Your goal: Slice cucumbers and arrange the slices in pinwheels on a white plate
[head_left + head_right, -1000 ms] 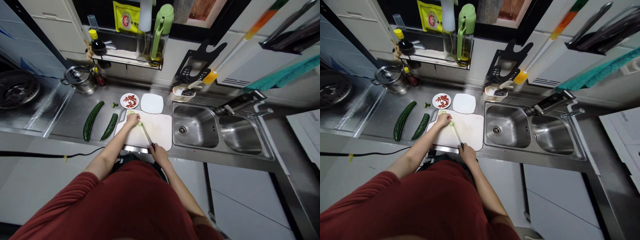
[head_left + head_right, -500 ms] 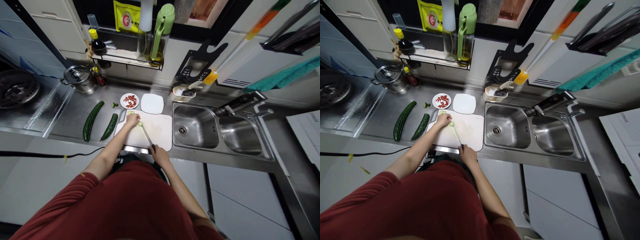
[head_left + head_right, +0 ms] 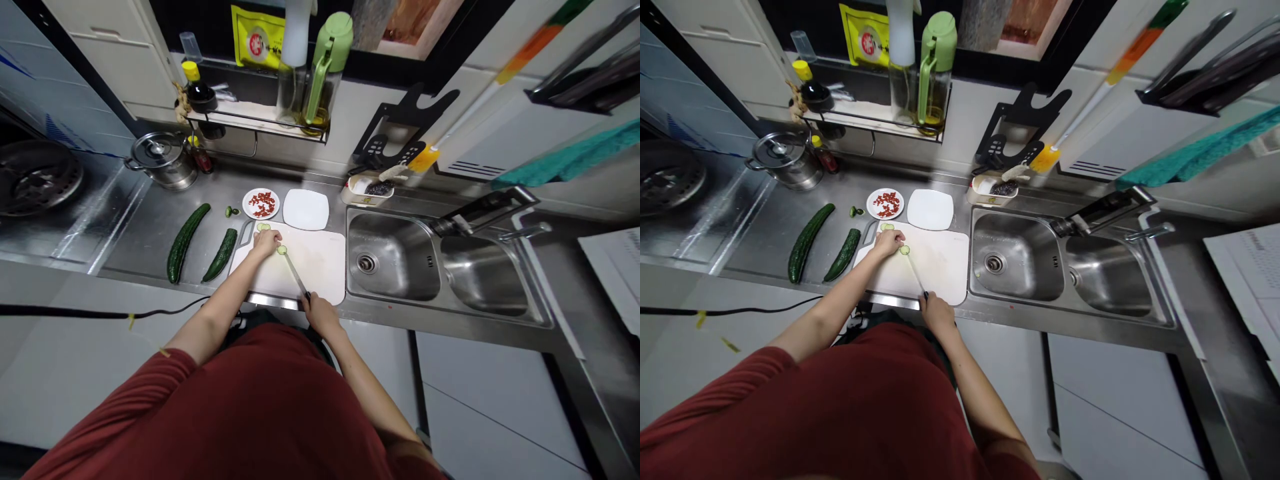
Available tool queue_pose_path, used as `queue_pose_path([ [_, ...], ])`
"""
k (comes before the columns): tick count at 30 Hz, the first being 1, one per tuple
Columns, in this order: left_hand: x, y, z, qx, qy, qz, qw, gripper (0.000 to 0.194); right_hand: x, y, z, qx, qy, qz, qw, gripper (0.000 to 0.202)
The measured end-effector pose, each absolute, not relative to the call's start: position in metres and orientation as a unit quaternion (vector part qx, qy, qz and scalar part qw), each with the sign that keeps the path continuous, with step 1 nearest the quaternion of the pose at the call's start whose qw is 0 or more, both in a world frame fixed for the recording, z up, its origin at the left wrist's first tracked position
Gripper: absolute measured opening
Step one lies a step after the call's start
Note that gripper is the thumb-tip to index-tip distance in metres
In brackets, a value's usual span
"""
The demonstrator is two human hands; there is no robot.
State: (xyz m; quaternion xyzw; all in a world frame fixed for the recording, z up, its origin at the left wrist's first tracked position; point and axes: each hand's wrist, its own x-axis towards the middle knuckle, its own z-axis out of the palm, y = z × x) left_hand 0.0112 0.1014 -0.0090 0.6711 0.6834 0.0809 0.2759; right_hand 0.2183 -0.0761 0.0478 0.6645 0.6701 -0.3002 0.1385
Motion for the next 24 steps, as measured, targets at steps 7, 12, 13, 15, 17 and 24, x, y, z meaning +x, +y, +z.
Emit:
queue_pose_path([
  [7, 0.012, 0.1, -0.01, 0.666, 0.689, 0.079, 0.275, 0.018, 0.219, -0.072, 0.047, 0.664, 0.669, -0.302, 0.143, 0.043],
  [12, 0.013, 0.1, -0.012, 0.661, 0.693, 0.088, 0.273, 0.017, 0.217, -0.071, 0.045, 0.663, 0.667, -0.307, 0.143, 0.045],
  [13, 0.013, 0.1, -0.012, 0.66, 0.694, 0.088, 0.274, 0.017, 0.217, -0.07, 0.045, 0.663, 0.667, -0.307, 0.143, 0.044],
  [15, 0.013, 0.099, -0.012, 0.66, 0.693, 0.088, 0.274, 0.017, 0.216, -0.068, 0.045, 0.663, 0.668, -0.306, 0.143, 0.043],
  [17, 0.012, 0.099, -0.012, 0.661, 0.693, 0.086, 0.274, 0.016, 0.215, -0.065, 0.045, 0.663, 0.669, -0.304, 0.141, 0.042],
  [24, 0.013, 0.098, -0.016, 0.662, 0.696, 0.09, 0.266, 0.017, 0.21, -0.056, 0.044, 0.663, 0.673, -0.301, 0.131, 0.042],
])
